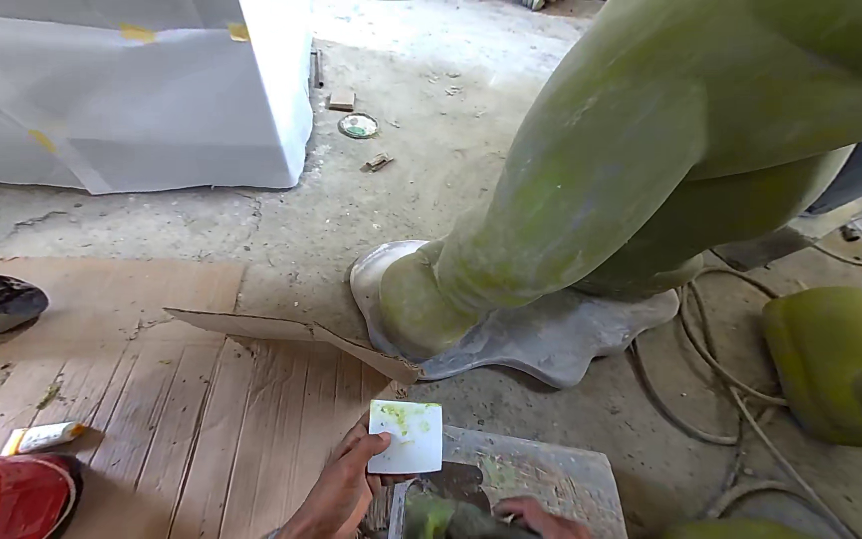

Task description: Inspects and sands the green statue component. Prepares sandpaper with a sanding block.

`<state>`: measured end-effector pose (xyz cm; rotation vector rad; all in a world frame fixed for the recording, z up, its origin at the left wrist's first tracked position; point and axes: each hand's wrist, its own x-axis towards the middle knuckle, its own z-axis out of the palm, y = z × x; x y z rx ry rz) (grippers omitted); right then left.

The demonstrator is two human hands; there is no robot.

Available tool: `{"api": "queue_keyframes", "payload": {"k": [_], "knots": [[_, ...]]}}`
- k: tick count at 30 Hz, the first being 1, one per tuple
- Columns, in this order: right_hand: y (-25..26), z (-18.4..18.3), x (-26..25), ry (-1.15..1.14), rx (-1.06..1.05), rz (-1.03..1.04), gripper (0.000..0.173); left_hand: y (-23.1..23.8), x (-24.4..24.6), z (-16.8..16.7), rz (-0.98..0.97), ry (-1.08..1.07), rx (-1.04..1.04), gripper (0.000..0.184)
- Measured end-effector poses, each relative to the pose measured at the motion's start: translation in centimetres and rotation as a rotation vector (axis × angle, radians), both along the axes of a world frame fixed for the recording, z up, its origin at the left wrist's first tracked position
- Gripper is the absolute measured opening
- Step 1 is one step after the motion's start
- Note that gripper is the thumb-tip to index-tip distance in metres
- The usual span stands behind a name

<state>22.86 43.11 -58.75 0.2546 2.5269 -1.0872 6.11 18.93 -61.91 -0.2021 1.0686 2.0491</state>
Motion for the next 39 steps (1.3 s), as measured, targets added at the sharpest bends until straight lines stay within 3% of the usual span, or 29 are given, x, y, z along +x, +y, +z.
{"api": "queue_keyframes", "payload": {"k": [4,8,10,14,19,25,28,30,34,39], "knots": [[1.3,4.8,-2.8,0.094,-0.171,-0.124,0.056,0.7,-0.5,1.0,-0.076,0.125,-0.063,0.052],[0.3,3.9,-5.2,0.238,-0.558,-0.299,0.026,1.6,-0.2,1.0,-0.207,0.316,0.003,0.055],[-0.8,2.5,-6.1,0.223,-0.666,-0.388,0.018,2.1,0.2,1.4,-0.234,0.405,0.013,0.051],[-2.5,1.1,-6.4,0.184,-0.512,-0.493,0.020,1.9,1.8,2.3,-0.191,0.461,-0.048,0.033],[-3.6,1.2,-5.8,0.199,-0.381,-0.556,0.024,1.5,3.4,2.5,0.017,0.394,-0.039,0.033],[-4.4,0.9,-5.5,0.195,-0.377,-0.568,0.026,1.7,3.0,1.8,-0.083,0.495,-0.058,0.031],[-4.8,0.8,-5.4,0.184,-0.381,-0.590,0.025,1.7,3.5,2.0,-0.158,0.638,-0.062,0.051],[-5.1,0.9,-5.3,0.189,-0.374,-0.592,0.025,1.3,4.0,2.0,-0.211,0.713,-0.093,0.052],[-5.6,1.5,-5.0,0.240,-0.313,-0.526,0.028,0.7,5.3,3.9,-0.283,0.729,-0.253,0.042],[-5.2,1.8,-4.7,0.221,-0.223,-0.423,0.031,0.4,5.3,4.5,-0.478,0.727,-0.325,0.051]]}}
